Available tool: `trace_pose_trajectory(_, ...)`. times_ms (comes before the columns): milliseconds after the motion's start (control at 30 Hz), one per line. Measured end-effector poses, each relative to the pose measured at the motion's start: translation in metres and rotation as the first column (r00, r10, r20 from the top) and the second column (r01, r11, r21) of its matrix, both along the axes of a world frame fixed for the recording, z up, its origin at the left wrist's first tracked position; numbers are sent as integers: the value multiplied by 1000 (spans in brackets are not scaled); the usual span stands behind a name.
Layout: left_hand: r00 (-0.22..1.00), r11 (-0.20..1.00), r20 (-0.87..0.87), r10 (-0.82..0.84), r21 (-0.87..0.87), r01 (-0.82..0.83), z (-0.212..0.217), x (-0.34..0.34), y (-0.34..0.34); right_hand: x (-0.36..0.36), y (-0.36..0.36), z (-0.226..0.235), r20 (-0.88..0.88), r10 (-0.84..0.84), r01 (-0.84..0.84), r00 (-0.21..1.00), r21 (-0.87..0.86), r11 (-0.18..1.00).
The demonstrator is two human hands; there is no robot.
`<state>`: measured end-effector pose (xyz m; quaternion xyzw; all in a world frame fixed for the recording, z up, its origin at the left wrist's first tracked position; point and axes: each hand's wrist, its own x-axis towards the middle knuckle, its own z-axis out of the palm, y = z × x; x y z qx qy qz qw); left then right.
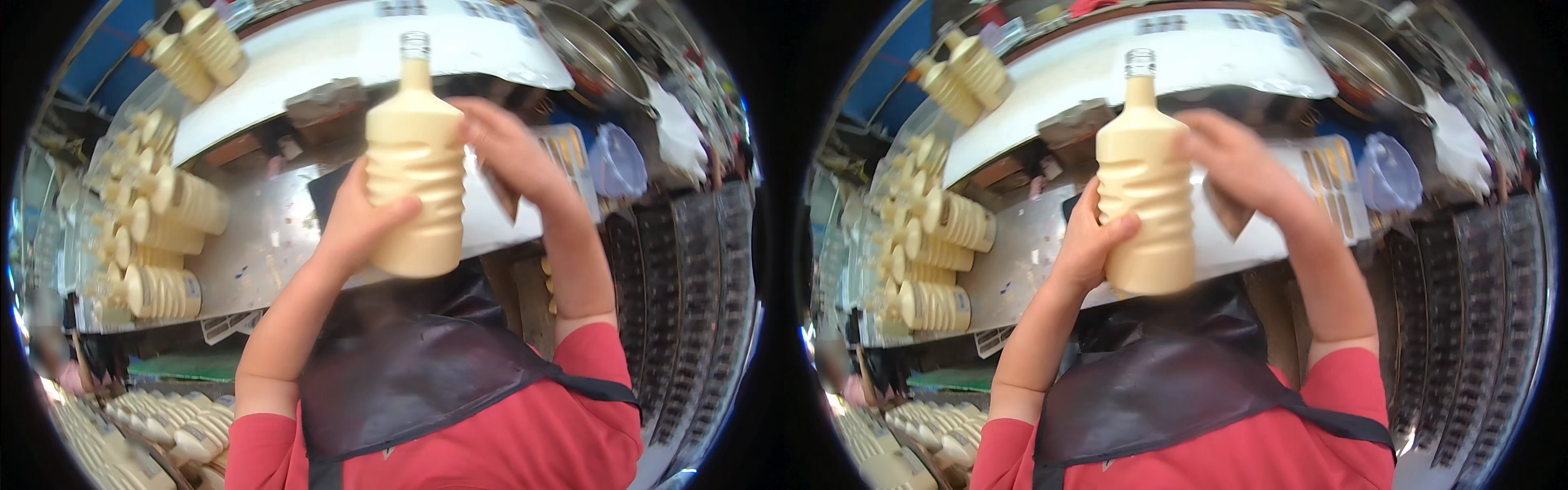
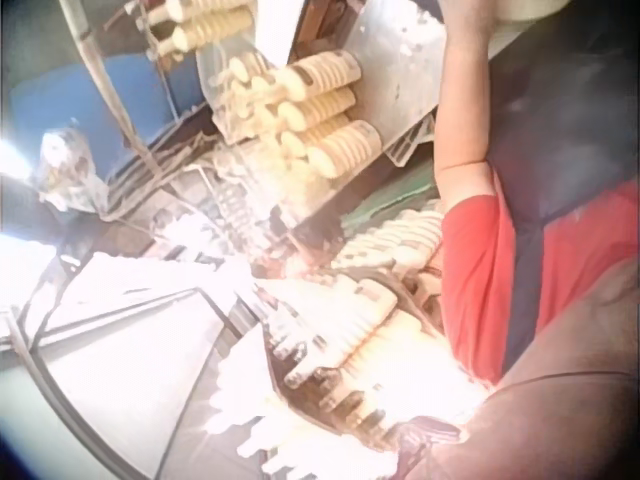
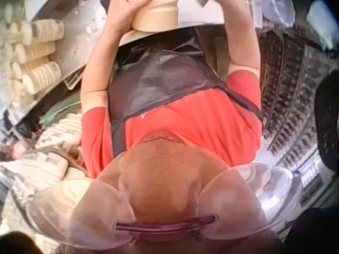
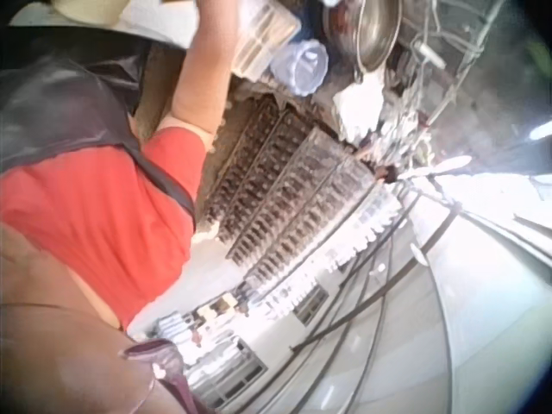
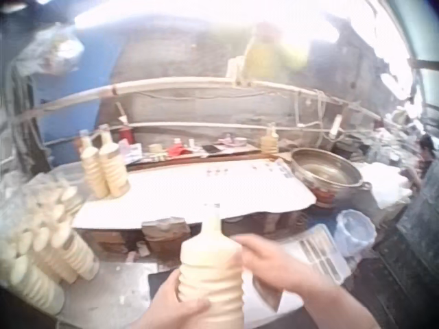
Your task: The person applies labels to cream-colored plastic bottles. They pick up a bottle, place a label on it, smooth it down, and then set the bottle aside. This process is repeated for multiple bottles.
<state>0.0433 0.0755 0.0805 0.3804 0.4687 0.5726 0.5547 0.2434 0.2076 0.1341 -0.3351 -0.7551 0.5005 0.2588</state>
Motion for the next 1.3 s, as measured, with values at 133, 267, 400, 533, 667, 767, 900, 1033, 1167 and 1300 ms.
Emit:
trace_pose_trajectory(133,965,969,-87,247,26,-245,-5,-42,6,-65,-29,-37,14,167,-158,986,-267,951)
trace_pose_trajectory(267,928,937,-206,309,-103,-335,-20,-66,8,-104,-21,-63,77,176,-134,981,-378,916)
trace_pose_trajectory(400,892,934,-326,312,-70,-352,-33,-66,6,-105,-30,-77,-84,80,-110,993,-445,889)
trace_pose_trajectory(533,894,932,-325,310,-84,-353,-36,-65,8,-100,-34,-91,-87,29,-61,996,-386,921)
trace_pose_trajectory(667,898,916,-223,378,-50,-398,-32,-58,6,-65,-45,-97,124,-110,128,986,-154,980)
trace_pose_trajectory(767,906,938,-245,346,60,-342,-53,-70,-8,0,-48,-129,226,-377,322,898,248,914)
trace_pose_trajectory(900,895,934,-269,356,92,-344,-63,-69,-14,110,-49,-149,258,-778,520,573,619,589)
trace_pose_trajectory(1033,876,924,-294,382,151,-352,-68,-65,-13,175,-62,-156,393,-876,466,278,743,481)
trace_pose_trajectory(1167,875,925,-302,378,152,-348,-67,-65,-12,179,-69,-162,556,-805,322,208,738,593)
trace_pose_trajectory(1300,881,928,-293,372,148,-343,-64,-63,-12,164,-83,-148,682,-674,220,284,638,738)
